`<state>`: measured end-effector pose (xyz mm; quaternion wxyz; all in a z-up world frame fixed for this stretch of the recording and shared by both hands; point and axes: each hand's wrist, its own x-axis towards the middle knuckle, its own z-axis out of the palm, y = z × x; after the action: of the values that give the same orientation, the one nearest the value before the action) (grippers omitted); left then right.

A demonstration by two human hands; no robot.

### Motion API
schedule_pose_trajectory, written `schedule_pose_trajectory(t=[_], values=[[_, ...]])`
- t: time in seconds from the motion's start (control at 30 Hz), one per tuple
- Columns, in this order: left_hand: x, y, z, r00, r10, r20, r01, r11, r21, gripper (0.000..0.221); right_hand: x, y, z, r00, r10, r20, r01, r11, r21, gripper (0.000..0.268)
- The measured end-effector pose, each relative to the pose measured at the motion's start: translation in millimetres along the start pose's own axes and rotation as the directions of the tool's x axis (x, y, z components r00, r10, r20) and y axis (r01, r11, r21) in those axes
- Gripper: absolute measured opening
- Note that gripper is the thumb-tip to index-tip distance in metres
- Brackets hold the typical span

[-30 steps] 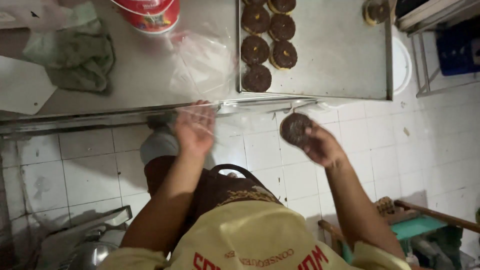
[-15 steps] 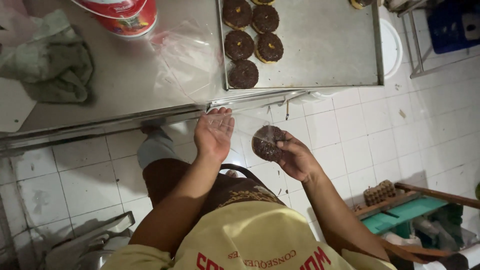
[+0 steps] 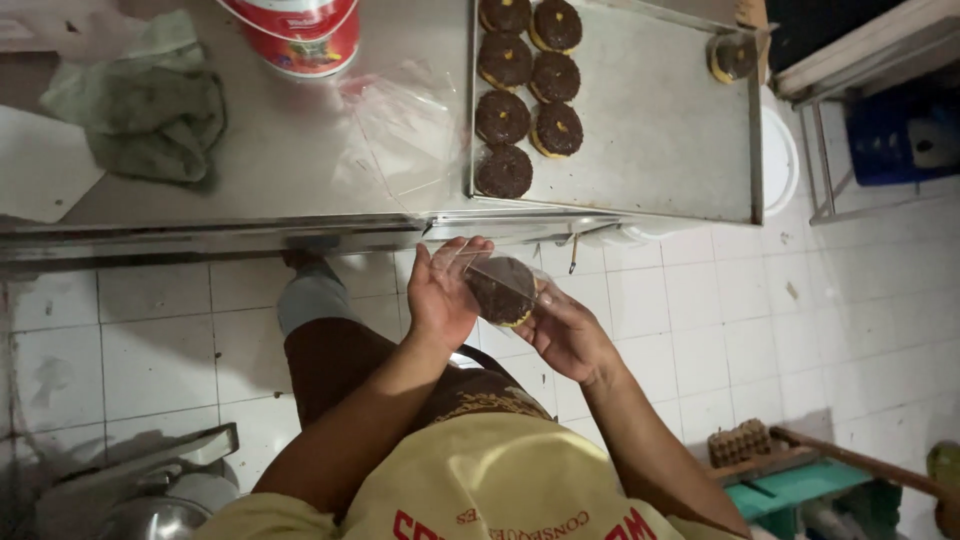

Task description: Packaging chocolate-covered donuts into individual plastic bags and sealing them at a bakery workstation.

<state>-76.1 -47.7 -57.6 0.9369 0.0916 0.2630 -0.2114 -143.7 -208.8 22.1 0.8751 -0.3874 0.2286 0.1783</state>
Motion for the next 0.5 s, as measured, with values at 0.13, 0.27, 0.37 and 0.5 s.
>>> schedule_pose_trajectory(t=[0.13, 0.27, 0.37, 0.5], values=[[-11, 4, 6, 0.999, -0.051, 0.009, 0.051, 0.994, -0.1, 0.059, 5, 10, -5, 1.0, 0.011, 0.007, -0.011, 1.0, 0.027, 0.035], [-22, 6, 13, 0.992, -0.127, 0.004, 0.125, 0.965, -0.23, 0.069, 18, 27, -17, 1.0, 0.003, -0.023, -0.002, 0.999, 0.051, 0.042], [-27, 9, 16, 0.984, -0.159, -0.08, 0.127, 0.943, -0.307, 0.073, 28, 39, -22, 0.988, 0.006, -0.155, -0.016, 0.998, -0.063, 0.04], [-35, 21, 27, 0.981, -0.133, -0.141, 0.074, 0.929, -0.362, 0.077, 10, 33, -7, 0.971, 0.029, -0.237, -0.055, 0.993, -0.103, 0.04]])
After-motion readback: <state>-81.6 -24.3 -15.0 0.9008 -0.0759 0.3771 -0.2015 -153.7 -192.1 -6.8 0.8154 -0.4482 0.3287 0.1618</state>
